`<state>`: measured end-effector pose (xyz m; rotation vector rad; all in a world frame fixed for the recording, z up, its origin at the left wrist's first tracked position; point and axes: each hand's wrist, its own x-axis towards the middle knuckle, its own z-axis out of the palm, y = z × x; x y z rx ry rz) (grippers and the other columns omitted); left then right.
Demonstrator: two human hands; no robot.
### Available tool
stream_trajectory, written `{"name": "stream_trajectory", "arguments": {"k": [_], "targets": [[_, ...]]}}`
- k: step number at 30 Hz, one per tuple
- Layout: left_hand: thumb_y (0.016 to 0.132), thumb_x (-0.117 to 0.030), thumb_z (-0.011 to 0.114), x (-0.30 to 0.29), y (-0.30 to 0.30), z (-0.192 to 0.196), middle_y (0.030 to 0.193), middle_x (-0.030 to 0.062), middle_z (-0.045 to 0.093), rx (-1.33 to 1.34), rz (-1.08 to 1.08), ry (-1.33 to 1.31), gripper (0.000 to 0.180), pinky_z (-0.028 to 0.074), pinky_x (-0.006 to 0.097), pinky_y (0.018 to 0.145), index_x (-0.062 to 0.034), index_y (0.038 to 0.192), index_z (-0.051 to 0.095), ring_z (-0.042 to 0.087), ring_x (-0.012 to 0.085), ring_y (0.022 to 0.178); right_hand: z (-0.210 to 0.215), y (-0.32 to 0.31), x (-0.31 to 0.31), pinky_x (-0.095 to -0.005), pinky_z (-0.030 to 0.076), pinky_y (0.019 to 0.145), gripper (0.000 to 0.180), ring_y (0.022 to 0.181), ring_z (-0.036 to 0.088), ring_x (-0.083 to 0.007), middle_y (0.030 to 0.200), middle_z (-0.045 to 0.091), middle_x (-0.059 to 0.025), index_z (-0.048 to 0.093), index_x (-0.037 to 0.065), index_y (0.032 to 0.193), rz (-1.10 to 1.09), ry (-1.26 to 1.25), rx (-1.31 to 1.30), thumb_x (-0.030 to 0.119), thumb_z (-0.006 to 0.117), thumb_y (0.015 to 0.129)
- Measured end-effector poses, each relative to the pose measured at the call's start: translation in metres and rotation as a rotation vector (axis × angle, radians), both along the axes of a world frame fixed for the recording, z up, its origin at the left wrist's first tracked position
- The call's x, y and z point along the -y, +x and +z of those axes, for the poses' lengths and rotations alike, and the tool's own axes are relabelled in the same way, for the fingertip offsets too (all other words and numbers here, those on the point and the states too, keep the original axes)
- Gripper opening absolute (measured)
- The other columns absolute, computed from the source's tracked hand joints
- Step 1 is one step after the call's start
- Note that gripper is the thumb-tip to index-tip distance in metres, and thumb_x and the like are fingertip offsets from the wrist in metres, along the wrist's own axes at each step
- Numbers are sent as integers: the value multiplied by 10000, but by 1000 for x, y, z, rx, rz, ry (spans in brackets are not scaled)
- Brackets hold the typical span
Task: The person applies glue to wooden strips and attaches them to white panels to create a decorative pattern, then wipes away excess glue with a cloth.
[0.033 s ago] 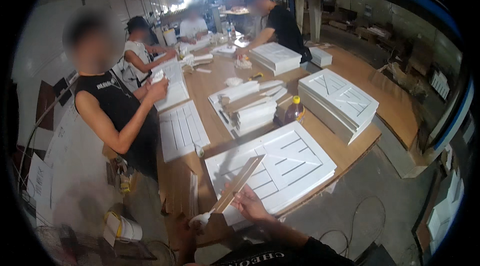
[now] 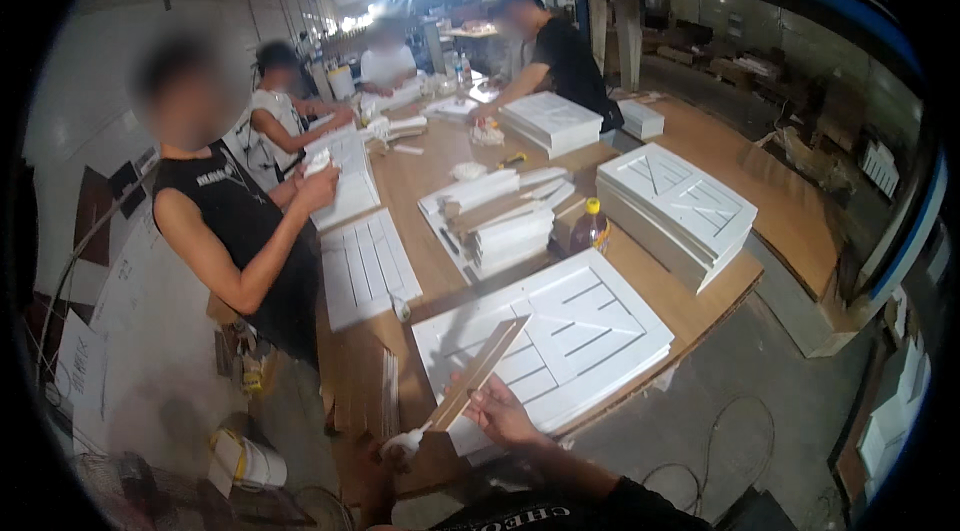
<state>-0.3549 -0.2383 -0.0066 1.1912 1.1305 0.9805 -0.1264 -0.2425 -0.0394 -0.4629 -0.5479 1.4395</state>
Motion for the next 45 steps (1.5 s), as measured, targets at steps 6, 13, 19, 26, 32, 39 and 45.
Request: {"name": "stream_trajectory", "arguments": {"k": [6, 13, 19, 26, 32, 39, 45], "targets": [[903, -355, 469, 7, -1, 53, 983, 18, 653, -585, -262, 93, 348, 353, 388, 948, -77, 1085, 575, 513, 299, 1045, 4, -4, -3, -417, 380, 1014, 493, 1208, 446, -298, 1322, 418, -131, 247, 83, 1381, 38, 7, -71, 86, 443, 928], [878, -388, 539, 13, -2, 42, 1007, 73, 620, -374, -112, -51, 508, 482, 370, 725, -36, 1232, 448, 607, 217, 808, 3, -4, -3, -385, 388, 1016, 449, 1198, 458, -275, 1321, 421, -131, 284, 89, 1360, 47, 20, -93, 80, 432, 937], [829, -400, 608, 10, -4, 18, 988, 90, 602, -179, -36, -99, 535, 504, 387, 581, -39, 1206, 491, 593, 184, 739, 9, -5, 1, -389, 393, 1011, 451, 1202, 454, -279, 1321, 422, -135, 284, 85, 1363, 51, 26, -95, 79, 433, 937], [819, -389, 627, 5, -10, -6, 929, 41, 611, -82, -76, -34, 416, 480, 339, 571, -65, 1079, 601, 546, 158, 679, 7, -7, 4, -408, 362, 1034, 470, 1224, 431, -290, 1331, 406, -133, 248, 94, 1384, 46, 5, -90, 71, 408, 943], [835, -348, 619, 5, -6, 3, 1001, 66, 589, -77, -82, -122, 368, 495, 303, 607, -63, 1069, 614, 560, 174, 704, 7, -4, 6, -407, 360, 1034, 466, 1225, 429, -293, 1334, 402, -131, 255, 89, 1376, 40, 26, -78, 83, 421, 941], [859, -274, 601, 14, 2, 26, 1207, 131, 465, -194, 0, -4, 326, 521, 300, 629, -23, 1066, 614, 607, 224, 791, 4, -5, 5, -394, 372, 1022, 478, 1212, 445, -287, 1316, 424, -130, 272, 82, 1362, 48, 58, -74, 119, 472, 930], [854, -252, 621, 23, 12, 57, 1087, 117, 557, -359, -31, 96, 310, 514, 282, 603, 0, 1033, 625, 600, 196, 780, 0, 1, 10, -385, 382, 1014, 415, 1200, 459, -284, 1301, 446, -122, 337, 66, 1320, -1, 42, -93, 99, 465, 927]]}}
